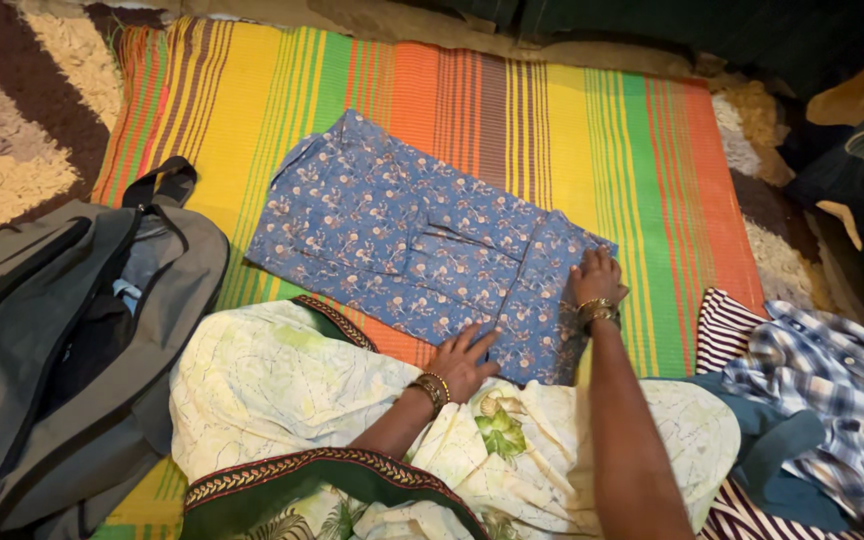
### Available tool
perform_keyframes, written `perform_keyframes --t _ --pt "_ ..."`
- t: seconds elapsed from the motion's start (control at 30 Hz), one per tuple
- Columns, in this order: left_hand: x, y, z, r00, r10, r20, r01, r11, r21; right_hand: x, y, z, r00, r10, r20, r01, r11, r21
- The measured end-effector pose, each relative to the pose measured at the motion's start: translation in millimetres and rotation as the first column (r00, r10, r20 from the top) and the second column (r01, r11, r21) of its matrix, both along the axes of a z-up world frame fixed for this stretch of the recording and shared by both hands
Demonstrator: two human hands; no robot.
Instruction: The person folds a blue floral shirt by hand on a striped mat and then places the folded shirt into a grey backpack.
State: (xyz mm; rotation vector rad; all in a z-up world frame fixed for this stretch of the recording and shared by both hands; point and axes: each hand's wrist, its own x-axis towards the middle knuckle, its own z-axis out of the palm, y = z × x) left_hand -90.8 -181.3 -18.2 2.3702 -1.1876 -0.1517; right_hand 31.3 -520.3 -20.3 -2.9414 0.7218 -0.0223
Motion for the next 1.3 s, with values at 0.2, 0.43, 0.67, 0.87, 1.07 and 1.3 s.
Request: perform_keyframes --t 0.2,0.43,0.67,0.87,1.07,1.3 --pt "3 -4 46 0.867 0.497 -0.011 -0.490 0.858 0.150 -12 -48 26 0.994 -0.037 -0.099 0.038 0.999 0.010" --pt "62 52 85 0.320 0.944 -0.076 -0.856 0.323 0.404 -17 0 15 0.999 0.002 -0.052 -0.012 0.981 -0.192" --pt "83 66 66 0.414 0.909 0.041 -0.820 0.354 0.449 -18 111 48 0.630 0.711 -0.312 -0.756 0.653 -0.039" --pt "130 73 51 0.515 0.855 0.068 -0.771 0.427 0.473 -1 122 40 0.701 0.671 -0.243 -0.709 0.693 -0.131" --pt "189 84 52 0.619 0.784 0.053 -0.709 0.528 0.468 20 145 30 0.847 0.468 -0.250 -0.513 0.844 -0.157" --pt "293 89 22 0.772 0.619 0.145 -0.624 0.694 0.358 41 195 23 0.977 0.148 -0.155 -0.170 0.976 -0.139"
